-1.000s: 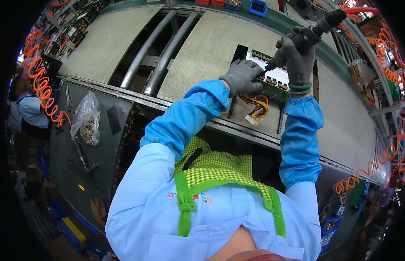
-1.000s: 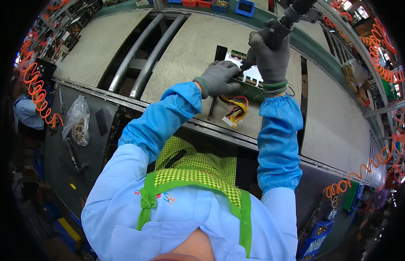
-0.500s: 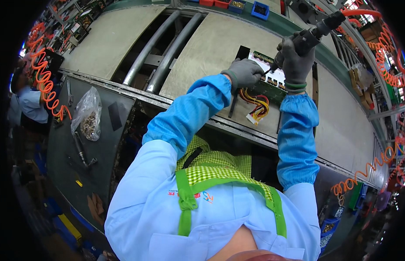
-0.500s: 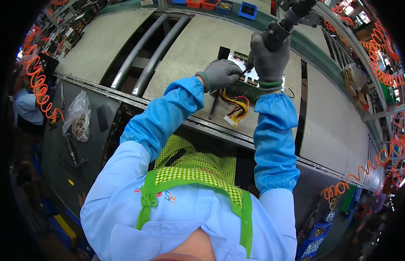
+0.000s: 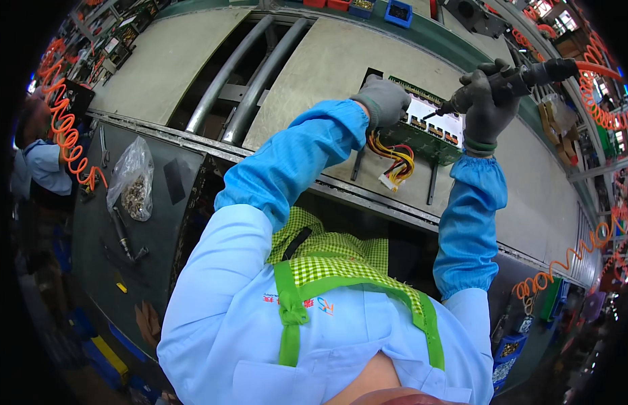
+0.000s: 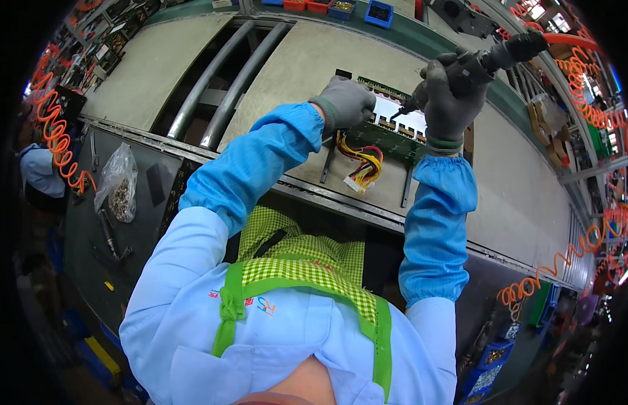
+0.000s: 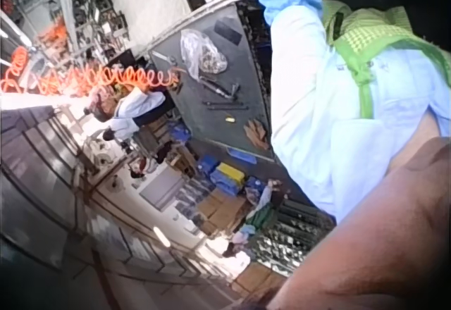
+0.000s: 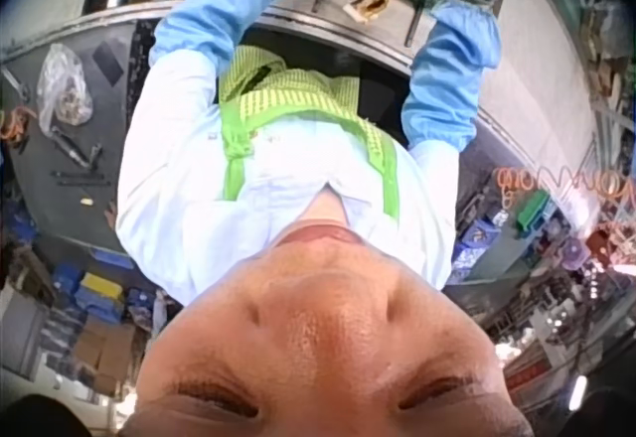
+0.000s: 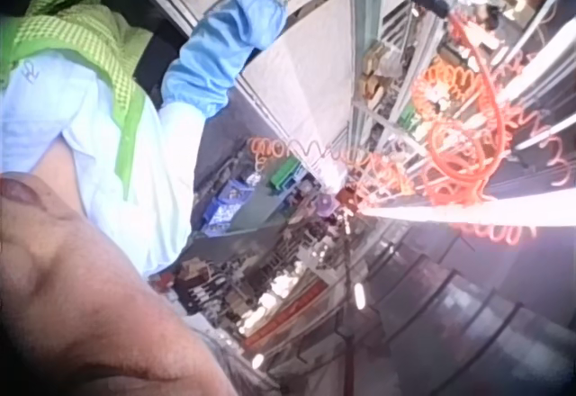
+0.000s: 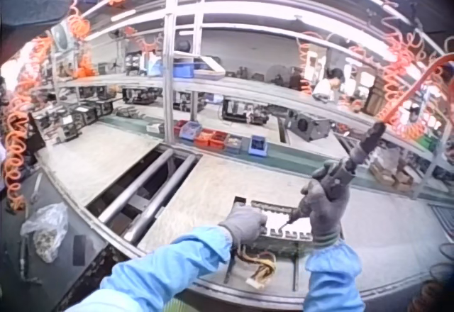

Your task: The person uses a pneumatic screwdriver to fasten screws into a green circuit board assembly mounted on a metal frame. They repeatedly pick up screws from a plastic bag, position them on the board, and drive them in with the tool. The person also adjusts the board's position and handles a yellow plastic component during the process.

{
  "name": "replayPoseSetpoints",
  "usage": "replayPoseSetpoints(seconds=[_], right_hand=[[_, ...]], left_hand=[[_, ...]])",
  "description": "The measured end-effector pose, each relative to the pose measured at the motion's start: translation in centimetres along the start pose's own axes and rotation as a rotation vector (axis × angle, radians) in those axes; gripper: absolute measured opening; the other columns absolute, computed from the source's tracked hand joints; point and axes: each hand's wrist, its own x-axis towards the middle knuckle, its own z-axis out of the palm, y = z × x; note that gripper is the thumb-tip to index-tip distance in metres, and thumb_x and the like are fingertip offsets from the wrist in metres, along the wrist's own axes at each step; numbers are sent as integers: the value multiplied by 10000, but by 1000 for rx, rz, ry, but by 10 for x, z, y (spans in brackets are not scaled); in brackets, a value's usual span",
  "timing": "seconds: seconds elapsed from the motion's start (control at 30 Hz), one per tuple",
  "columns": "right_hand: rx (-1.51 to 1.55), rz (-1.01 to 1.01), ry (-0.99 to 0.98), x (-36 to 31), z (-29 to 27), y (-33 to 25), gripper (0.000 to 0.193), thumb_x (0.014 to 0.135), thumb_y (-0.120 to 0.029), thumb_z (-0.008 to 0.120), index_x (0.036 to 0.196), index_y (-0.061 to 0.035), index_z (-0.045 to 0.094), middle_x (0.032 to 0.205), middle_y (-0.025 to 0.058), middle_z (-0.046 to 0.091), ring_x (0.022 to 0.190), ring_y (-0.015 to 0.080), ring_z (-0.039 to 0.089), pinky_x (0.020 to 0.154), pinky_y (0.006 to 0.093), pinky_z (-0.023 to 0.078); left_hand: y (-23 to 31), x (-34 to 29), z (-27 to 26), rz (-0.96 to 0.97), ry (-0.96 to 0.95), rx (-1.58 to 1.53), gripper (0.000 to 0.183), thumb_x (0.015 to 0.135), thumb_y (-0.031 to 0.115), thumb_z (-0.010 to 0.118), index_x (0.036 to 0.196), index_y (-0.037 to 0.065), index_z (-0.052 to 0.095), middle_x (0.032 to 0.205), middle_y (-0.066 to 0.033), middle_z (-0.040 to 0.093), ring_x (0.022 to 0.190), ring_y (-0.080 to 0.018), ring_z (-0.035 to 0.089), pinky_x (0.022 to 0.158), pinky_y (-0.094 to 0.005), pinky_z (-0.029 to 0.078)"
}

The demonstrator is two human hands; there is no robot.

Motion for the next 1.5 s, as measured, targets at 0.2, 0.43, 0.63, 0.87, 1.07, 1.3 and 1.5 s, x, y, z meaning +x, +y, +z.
replayPoseSetpoints(seconds=[0.2,0.43,0.63,0.87,1.07,1.3,1.5], right_hand=[[-13,28,40,-3,-9,-1,422,784,64,582,1174,-6,439,871,128,581,629,165,598,426,270,470],[48,56,19,-9,-10,9,431,784,69,571,1181,1,418,854,127,576,604,162,591,405,263,456],[-25,-1,41,-9,-17,19,428,773,54,583,1171,22,430,841,119,593,640,174,608,508,282,501],[-45,3,37,-3,-16,14,426,764,31,602,1157,26,435,851,114,592,683,190,620,593,296,519],[-24,42,11,-7,-19,15,427,770,16,596,1160,24,423,849,109,589,694,196,625,624,310,533],[122,153,-302,-14,-22,8,483,752,-21,624,1199,1,441,916,104,568,750,202,634,639,320,547],[74,150,-223,-9,-10,6,442,759,-34,606,1171,4,449,904,107,563,729,205,628,609,317,538]], left_hand=[[-11,13,6,-168,271,-770,284,813,294,644,995,77,656,932,-111,664,878,-265,638,747,-394,494],[-34,34,68,230,372,-1134,241,880,70,540,1057,-90,507,919,-193,604,940,-274,617,836,-313,547],[-9,16,7,-362,207,-1637,315,865,197,611,1071,-39,576,960,-168,629,957,-246,619,788,-318,525],[6,36,13,-218,13,-154,251,829,260,579,966,81,691,982,-140,675,926,-307,642,803,-397,505],[23,46,4,-289,-135,-31,256,817,188,559,1009,84,692,1016,-162,671,948,-305,651,807,-423,511],[12,54,5,-261,-258,-86,292,809,240,566,1029,97,696,1096,-128,657,1016,-282,629,861,-398,494],[9,51,8,-249,-223,-95,284,783,235,601,989,63,694,1010,-176,668,943,-321,647,816,-406,509]])
